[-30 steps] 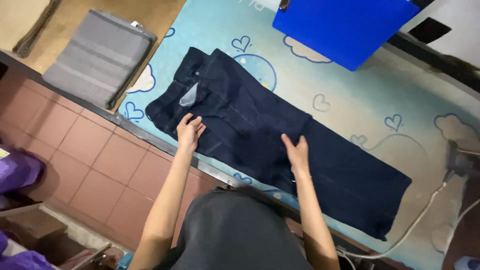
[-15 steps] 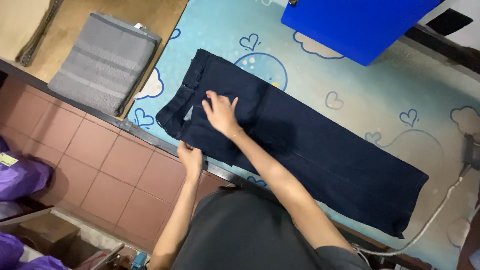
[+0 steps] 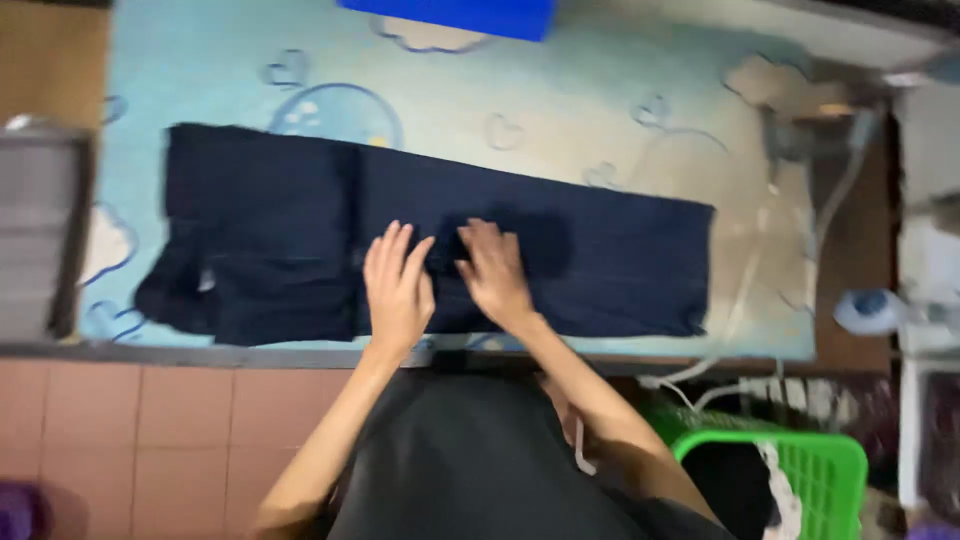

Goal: The person takes a pair of jeans from a basket, lays them on an ironing board, sprays them with water, irons them thoroughly, and then folds them neatly.

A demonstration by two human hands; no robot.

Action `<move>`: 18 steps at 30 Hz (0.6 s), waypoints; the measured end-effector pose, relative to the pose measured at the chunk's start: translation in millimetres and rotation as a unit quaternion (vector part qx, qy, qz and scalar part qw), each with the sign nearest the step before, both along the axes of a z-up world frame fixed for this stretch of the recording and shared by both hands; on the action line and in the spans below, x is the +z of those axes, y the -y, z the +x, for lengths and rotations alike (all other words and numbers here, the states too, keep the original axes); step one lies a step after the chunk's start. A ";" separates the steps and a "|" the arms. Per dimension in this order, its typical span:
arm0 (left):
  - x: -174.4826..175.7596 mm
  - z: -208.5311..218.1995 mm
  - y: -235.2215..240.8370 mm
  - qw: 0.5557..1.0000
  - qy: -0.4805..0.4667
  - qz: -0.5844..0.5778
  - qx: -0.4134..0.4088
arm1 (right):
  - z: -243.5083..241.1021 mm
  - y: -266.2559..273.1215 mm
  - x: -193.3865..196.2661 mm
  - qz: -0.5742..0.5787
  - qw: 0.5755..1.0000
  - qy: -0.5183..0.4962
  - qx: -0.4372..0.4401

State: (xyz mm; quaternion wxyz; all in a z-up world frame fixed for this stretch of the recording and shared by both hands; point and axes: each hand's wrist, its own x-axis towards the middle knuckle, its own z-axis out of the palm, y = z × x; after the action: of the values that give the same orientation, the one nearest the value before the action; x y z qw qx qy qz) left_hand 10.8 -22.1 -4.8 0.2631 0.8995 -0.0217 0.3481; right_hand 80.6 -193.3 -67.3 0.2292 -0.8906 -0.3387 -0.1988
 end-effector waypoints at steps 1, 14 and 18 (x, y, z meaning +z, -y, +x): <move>-17.3 2.8 22.5 1.000 0.000 -0.002 -0.017 | -3.0 51.6 -6.4 -0.002 1.000 0.000 -0.017; -91.2 71.5 293.6 0.894 -0.296 0.155 -0.300 | -45.6 349.5 17.4 0.064 0.947 -0.081 -0.305; -102.6 134.3 343.4 0.884 -0.303 0.150 -0.323 | -73.4 385.3 40.3 0.113 0.849 -0.309 -0.413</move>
State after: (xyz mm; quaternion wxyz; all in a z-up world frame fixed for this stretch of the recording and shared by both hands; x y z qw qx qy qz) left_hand 145.1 -365.5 -107.4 0.2168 0.9331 -0.2820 -0.0530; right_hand 7.2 -578.6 -27.0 0.3175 -0.9319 0.1733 -0.0266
